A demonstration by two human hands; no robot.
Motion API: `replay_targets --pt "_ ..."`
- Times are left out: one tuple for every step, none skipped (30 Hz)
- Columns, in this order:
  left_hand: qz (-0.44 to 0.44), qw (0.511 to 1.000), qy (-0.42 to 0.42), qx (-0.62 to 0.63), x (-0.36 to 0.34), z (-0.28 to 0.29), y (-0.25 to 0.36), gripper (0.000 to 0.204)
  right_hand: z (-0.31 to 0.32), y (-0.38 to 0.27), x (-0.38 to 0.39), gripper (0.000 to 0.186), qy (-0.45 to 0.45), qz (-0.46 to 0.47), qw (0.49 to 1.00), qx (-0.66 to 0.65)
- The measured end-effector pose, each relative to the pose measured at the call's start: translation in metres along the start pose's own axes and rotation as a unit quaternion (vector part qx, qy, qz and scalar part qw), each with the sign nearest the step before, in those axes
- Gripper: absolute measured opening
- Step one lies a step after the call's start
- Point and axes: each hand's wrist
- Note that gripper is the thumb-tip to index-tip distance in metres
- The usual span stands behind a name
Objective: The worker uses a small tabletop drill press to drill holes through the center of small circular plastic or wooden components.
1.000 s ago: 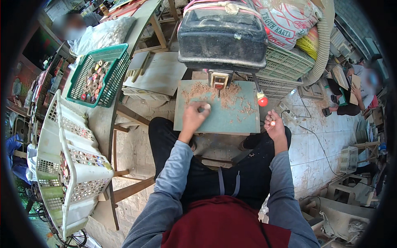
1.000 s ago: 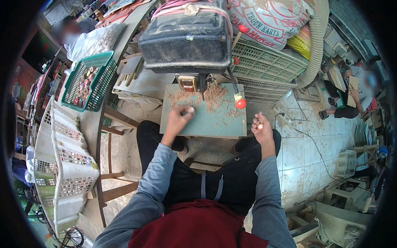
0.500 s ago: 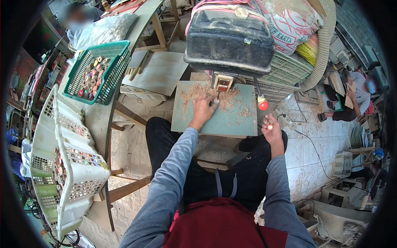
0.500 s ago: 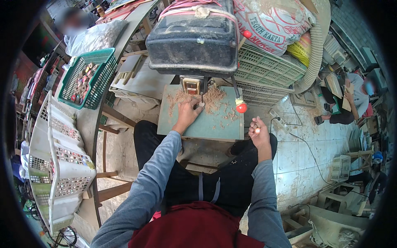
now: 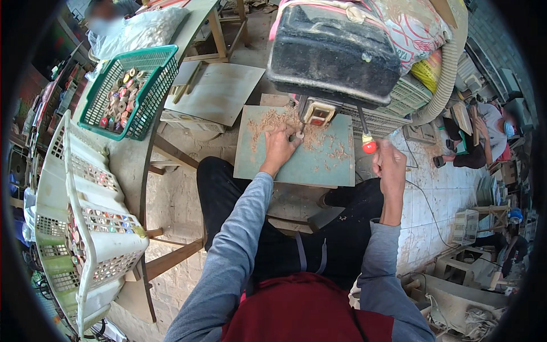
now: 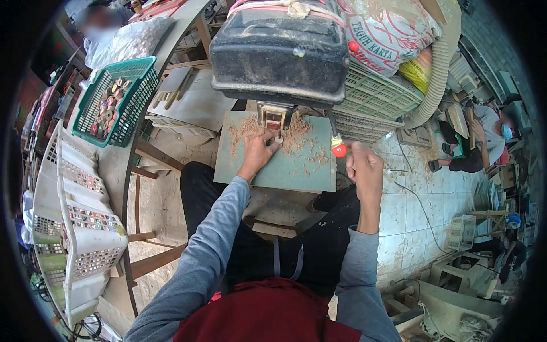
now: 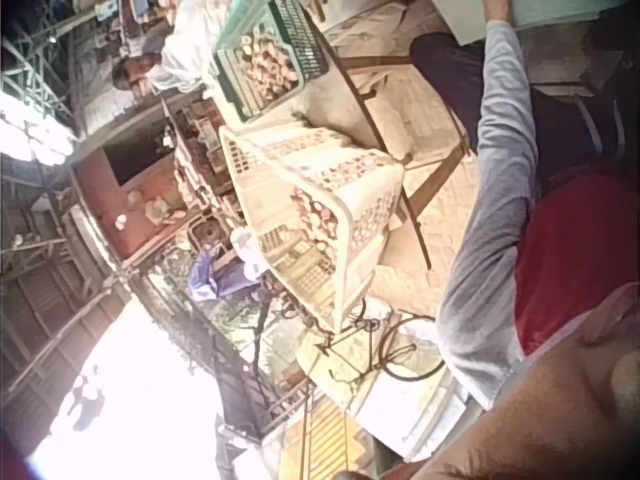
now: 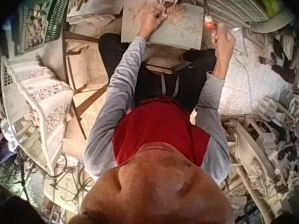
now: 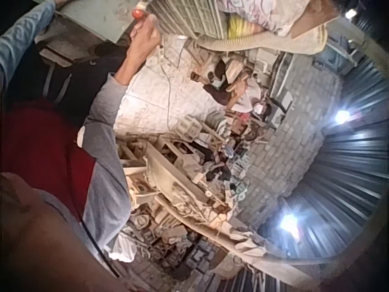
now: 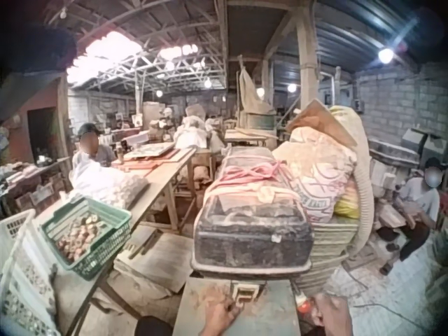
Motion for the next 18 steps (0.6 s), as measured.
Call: replay_targets --pt "0.000 1.000 0.001 0.001 0.000 -0.001 0.000 0.033 0.000 -0.003 0.000 0.035 0.000 0.001 1.000 0.001" --pt "-0.003 1.000 -0.001 0.003 0.001 -0.001 -0.001 0.032 0.000 -0.006 0.000 0.036 -0.024 0.000 0.999 0.029" --pt "-0.006 1.000 -0.003 0.006 0.001 -0.002 -0.002 0.031 0.001 -0.008 -0.001 0.037 -0.048 -0.002 0.997 0.057" --pt "-0.005 1.000 -0.001 0.006 0.001 -0.003 -0.003 0.031 0.002 -0.009 0.001 0.037 -0.050 -0.002 0.997 0.058" --pt "-0.011 1.000 0.005 0.002 0.002 -0.003 -0.004 0.032 0.005 -0.010 0.003 0.037 -0.066 0.015 0.996 0.062" --pt "-0.018 1.000 0.011 -0.001 0.002 -0.004 -0.005 0.033 0.005 -0.011 0.003 0.036 -0.083 0.032 0.994 0.066" --pt "-0.017 1.000 0.008 0.001 0.002 -0.003 -0.003 0.033 0.006 -0.011 0.004 0.036 -0.082 0.030 0.994 0.067" --pt "-0.005 1.000 -0.002 -0.003 0.000 -0.002 -0.002 0.032 0.006 -0.012 0.003 0.035 -0.087 0.026 0.992 0.084" --pt "0.007 1.000 -0.012 -0.007 0.000 0.000 0.000 0.031 0.006 -0.012 0.002 0.033 -0.091 0.023 0.990 0.102" --pt "0.008 1.000 -0.012 -0.007 0.000 -0.001 -0.001 0.031 0.004 -0.010 0.000 0.033 -0.091 0.022 0.990 0.102" --pt "0.002 1.000 -0.005 -0.013 0.000 -0.002 -0.002 0.031 -0.001 -0.007 -0.001 0.032 -0.070 0.031 0.986 0.148" --pt "-0.003 1.000 0.003 -0.020 0.001 -0.002 -0.002 0.032 -0.004 -0.003 -0.004 0.032 -0.049 0.040 0.979 0.193" --pt "-0.003 1.000 0.003 -0.019 0.000 -0.002 -0.002 0.032 -0.006 0.002 -0.008 0.032 -0.049 0.040 0.979 0.194" --pt "-0.001 1.000 0.001 -0.016 -0.001 -0.002 -0.001 0.032 -0.007 0.007 -0.015 0.032 -0.055 0.047 0.976 0.204" --pt "0.002 1.000 -0.001 -0.012 -0.001 -0.002 -0.001 0.032 -0.009 0.011 -0.021 0.034 -0.061 0.055 0.973 0.214" --pt "0.002 1.000 -0.001 -0.013 -0.001 -0.003 -0.003 0.032 -0.010 0.014 -0.026 0.034 -0.062 0.055 0.973 0.213" --pt "0.005 1.000 -0.006 -0.018 -0.001 -0.004 -0.004 0.032 -0.011 0.017 -0.032 0.033 -0.064 0.057 0.970 0.226" --pt "0.007 1.000 -0.011 -0.023 -0.001 -0.005 -0.006 0.032 -0.011 0.019 -0.037 0.033 -0.066 0.059 0.967 0.239"
Point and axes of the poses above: each hand's wrist, its own x-axis away from the middle knuckle, its own z-axis out of the back of the hand, y = z × x, and after that the axes turned 8 degrees about -z, right-handed
